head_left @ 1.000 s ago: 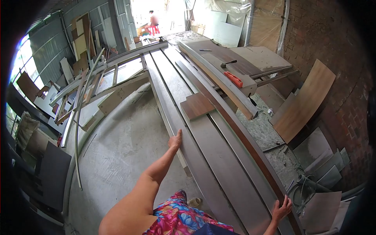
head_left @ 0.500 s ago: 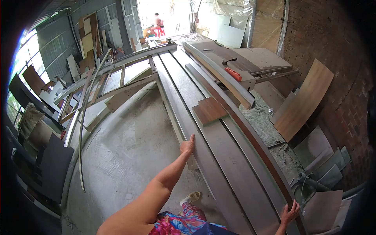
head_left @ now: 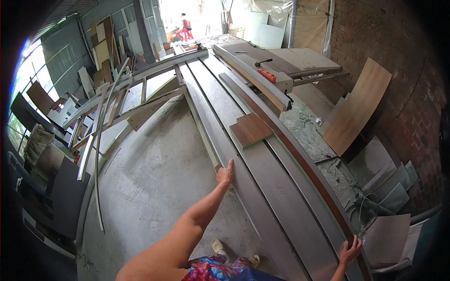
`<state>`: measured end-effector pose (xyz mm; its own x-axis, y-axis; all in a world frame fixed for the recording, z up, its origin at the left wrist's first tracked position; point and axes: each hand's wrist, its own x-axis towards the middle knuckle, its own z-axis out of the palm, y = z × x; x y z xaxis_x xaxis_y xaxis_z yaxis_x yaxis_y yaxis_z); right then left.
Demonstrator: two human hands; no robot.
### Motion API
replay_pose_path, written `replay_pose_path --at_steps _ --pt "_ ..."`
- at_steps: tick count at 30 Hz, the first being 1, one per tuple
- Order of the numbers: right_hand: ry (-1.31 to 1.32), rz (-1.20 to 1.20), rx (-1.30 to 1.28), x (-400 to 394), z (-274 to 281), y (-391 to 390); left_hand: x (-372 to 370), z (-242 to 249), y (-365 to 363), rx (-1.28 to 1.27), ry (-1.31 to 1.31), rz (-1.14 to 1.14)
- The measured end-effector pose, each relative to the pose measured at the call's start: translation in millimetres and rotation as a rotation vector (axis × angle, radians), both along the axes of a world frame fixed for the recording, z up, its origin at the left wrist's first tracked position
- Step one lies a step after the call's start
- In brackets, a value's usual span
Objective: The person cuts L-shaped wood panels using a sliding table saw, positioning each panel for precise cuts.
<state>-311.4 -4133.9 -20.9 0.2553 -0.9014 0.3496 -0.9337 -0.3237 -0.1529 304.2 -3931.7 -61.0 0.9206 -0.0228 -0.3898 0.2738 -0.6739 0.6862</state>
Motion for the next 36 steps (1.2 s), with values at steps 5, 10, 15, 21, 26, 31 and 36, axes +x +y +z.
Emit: replay_pose_path --at_steps 5,10,15,21,26,31,36 --pt "0.019 -0.01 -0.017 -40.0 -5.5 0.9 -36.6 2.1 3.5 -0.006 -0.002 -0.005" --pt "0.012 -0.031 0.054 -71.7 1.0 6.3 -64.6 -3.5 7.2 0.013 -0.001 -0.013" --pt "0.002 -0.016 0.051 -108.2 2.9 10.1 -95.8 -10.6 10.4 0.014 0.001 -0.027" --pt "-0.009 -0.053 0.087 -149.6 5.4 14.2 -144.2 -2.9 14.9 0.025 0.017 -0.03" --pt "-0.013 -0.056 0.075 -184.6 8.6 18.9 -185.0 0.5 16.6 0.029 0.0 -0.013" --pt "-0.019 -0.036 0.06 -226.9 -0.6 16.0 -219.2 0.9 19.3 0.031 0.02 -0.039" --pt "0.009 -0.072 0.063 -257.2 -0.2 17.8 -255.8 2.0 22.8 0.023 0.01 -0.029"
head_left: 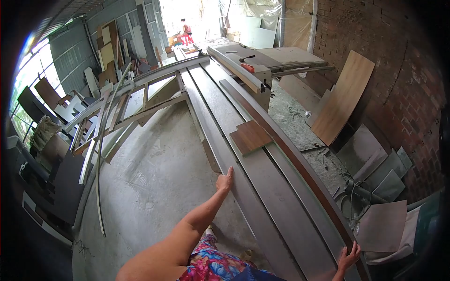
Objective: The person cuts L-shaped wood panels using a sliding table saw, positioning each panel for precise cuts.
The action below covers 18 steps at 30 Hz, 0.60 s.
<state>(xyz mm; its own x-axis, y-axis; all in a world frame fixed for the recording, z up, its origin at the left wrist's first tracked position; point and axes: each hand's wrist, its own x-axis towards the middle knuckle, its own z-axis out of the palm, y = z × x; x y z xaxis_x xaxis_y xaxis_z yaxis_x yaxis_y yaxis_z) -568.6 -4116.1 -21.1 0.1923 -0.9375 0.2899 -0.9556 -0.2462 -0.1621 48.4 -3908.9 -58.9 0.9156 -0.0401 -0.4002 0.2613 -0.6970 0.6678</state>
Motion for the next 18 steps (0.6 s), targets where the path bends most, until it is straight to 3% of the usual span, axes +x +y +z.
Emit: replay_pose_path --at_steps 18 --pt "0.055 0.038 -0.009 -60.3 -0.7 -1.5 -65.6 27.0 2.3 0.011 0.016 0.033"
